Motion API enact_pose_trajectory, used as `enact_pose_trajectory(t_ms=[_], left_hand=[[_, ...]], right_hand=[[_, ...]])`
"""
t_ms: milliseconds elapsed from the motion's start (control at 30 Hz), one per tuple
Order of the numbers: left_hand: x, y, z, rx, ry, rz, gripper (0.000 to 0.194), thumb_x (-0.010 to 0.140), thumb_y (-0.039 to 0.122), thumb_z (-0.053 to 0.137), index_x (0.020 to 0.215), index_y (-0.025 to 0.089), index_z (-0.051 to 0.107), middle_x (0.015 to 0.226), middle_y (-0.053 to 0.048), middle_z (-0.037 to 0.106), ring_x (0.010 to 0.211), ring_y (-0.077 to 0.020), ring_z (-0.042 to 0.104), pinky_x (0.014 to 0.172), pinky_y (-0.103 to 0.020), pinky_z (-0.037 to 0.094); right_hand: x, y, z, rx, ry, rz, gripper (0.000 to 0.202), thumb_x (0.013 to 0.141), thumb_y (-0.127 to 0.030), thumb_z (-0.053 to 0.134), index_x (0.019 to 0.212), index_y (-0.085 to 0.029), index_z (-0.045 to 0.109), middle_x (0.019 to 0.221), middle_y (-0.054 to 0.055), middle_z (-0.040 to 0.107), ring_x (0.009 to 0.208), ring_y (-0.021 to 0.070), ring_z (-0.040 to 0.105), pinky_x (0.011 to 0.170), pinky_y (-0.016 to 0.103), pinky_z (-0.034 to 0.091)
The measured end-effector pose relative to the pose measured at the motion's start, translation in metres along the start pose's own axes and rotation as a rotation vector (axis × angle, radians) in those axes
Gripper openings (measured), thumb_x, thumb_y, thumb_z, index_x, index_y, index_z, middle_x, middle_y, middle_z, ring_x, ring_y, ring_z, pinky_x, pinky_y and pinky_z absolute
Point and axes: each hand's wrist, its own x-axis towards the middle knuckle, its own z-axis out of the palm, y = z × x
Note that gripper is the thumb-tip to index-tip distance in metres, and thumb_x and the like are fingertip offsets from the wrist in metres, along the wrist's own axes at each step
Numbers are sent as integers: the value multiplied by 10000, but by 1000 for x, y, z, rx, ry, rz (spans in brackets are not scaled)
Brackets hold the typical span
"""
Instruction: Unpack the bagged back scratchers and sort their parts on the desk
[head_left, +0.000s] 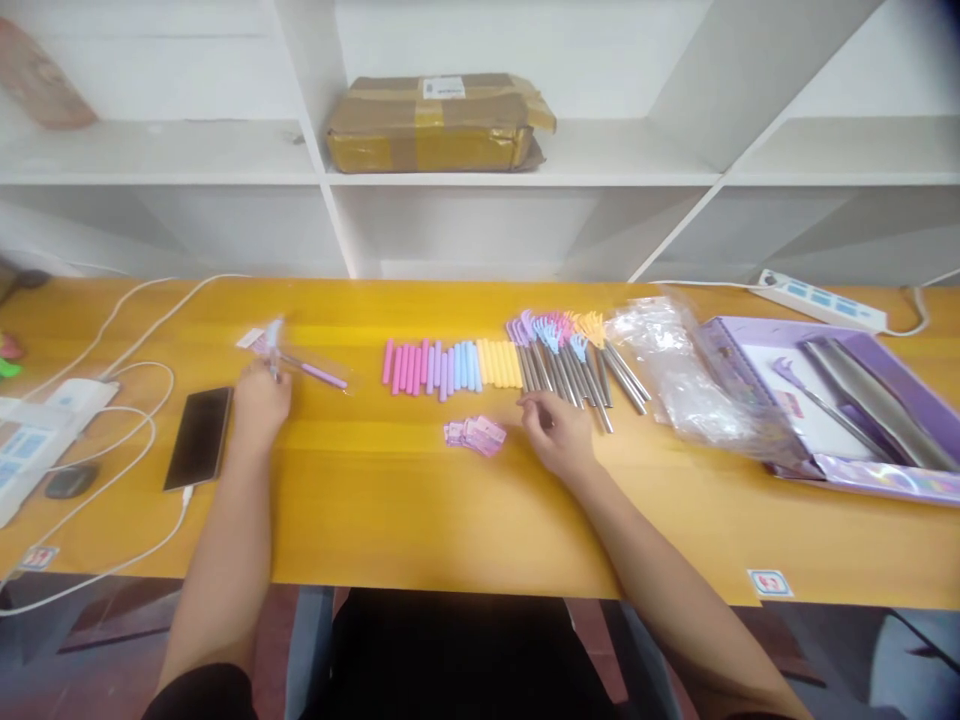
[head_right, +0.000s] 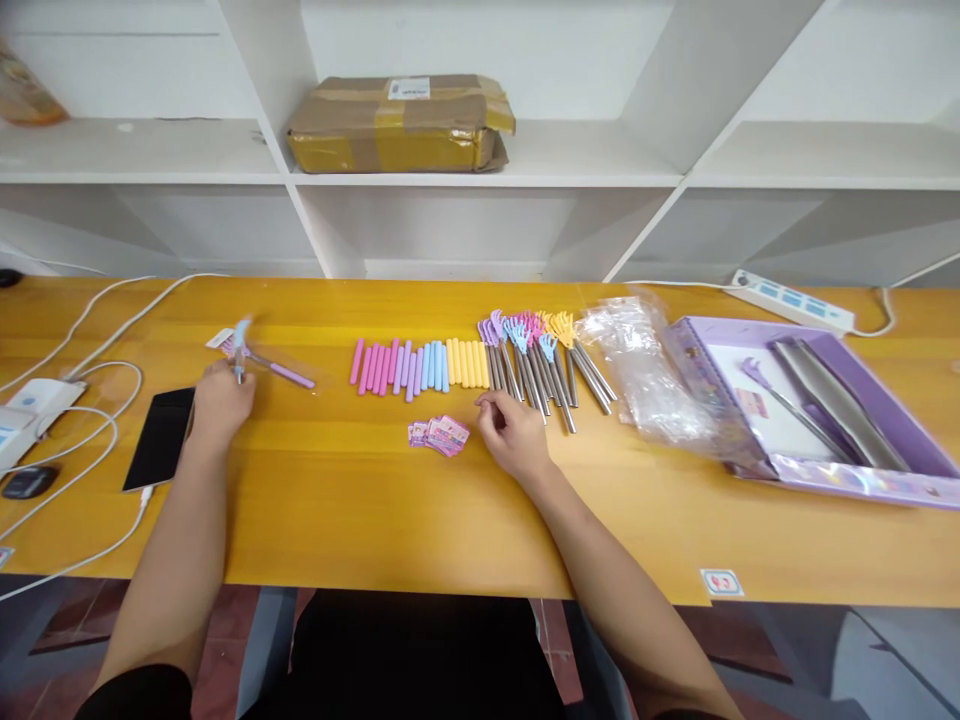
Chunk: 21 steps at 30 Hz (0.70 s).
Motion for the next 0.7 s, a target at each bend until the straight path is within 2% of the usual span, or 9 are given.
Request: enact_pose_trajectory(t_ms=[67, 133, 200, 267, 367, 433, 500, 600, 700], left_hand=[[-13, 21, -6, -138, -32, 37, 385, 973, 233, 466, 1297, 98, 624, 955, -141, 708, 914, -323, 692, 884, -436, 561], [-41, 52, -8, -327, -164, 127, 416, 1015, 269, 436, 1386, 159, 589, 823, -42, 661, 735, -254, 643, 775, -381, 552], [-81, 86, -5, -419, -276, 338, 402, 1029, 294, 451, 1379, 182, 616, 928, -60, 679, 786, -241, 642, 814, -382, 551], [-125, 114, 3, -426, -428, 602, 427, 1034, 288, 488, 1430, 196, 618, 1155, -122, 698, 976, -270, 669, 942, -417, 545], [-172, 135, 16, -411, -608, 743, 566, 1006, 238, 544, 1572, 225, 533, 1347, -168, 661, 1040, -296, 683, 941, -428, 546], [-184, 136, 22, -461, -673, 733, 612, 1006, 277, 603, 1607, 231, 496, 1387, -175, 649, 1093, -317, 680, 969, -446, 541], [-184, 134, 27, -571, -759, 663, 650, 993, 377, 700, 1595, 230, 504, 1303, -154, 685, 1059, -312, 679, 952, -444, 545], [-175, 132, 33, -850, -1003, 485, 689, 983, 497, 755, 1579, 240, 520, 1102, -86, 721, 902, -245, 676, 828, -371, 557], [-172, 134, 36, -1067, -1245, 322, 711, 1018, 529, 718, 1619, 222, 493, 924, -36, 697, 694, -163, 633, 666, -289, 527]], right_hand=[[-1, -4, -1, 62, 12, 32, 219, 1031, -378, 528, 987, -240, 692, 729, 18, 673, 577, 175, 577, 604, 319, 465], [-2, -11, 0, 205, -7, 78, 228, 1046, -430, 551, 1095, -240, 666, 766, 7, 647, 607, 169, 589, 584, 303, 462], [-3, -19, 2, 426, -81, 142, 342, 1035, -528, 599, 1235, -250, 602, 856, 3, 643, 612, 152, 594, 532, 281, 459], [-3, -25, 4, 647, -203, 231, 536, 981, -644, 662, 1338, -270, 523, 933, 6, 654, 561, 128, 567, 449, 261, 430], [-2, -32, 9, 817, -331, 371, 639, 894, -722, 746, 1285, -271, 519, 860, -8, 668, 481, 120, 531, 361, 255, 386], [-2, -34, 12, 851, -344, 427, 571, 870, -701, 788, 1141, -255, 555, 816, -6, 683, 511, 142, 581, 371, 266, 437], [-1, -37, 14, 882, -335, 455, 523, 863, -669, 809, 1046, -241, 572, 852, 11, 718, 586, 163, 644, 424, 283, 510], [-4, -42, 19, 910, -358, 465, 497, 858, -648, 819, 1028, -227, 616, 915, 27, 753, 614, 161, 660, 501, 310, 577], [-10, -45, 24, 893, -412, 451, 451, 891, -626, 795, 1035, -225, 649, 949, 40, 761, 620, 169, 673, 558, 346, 619]])
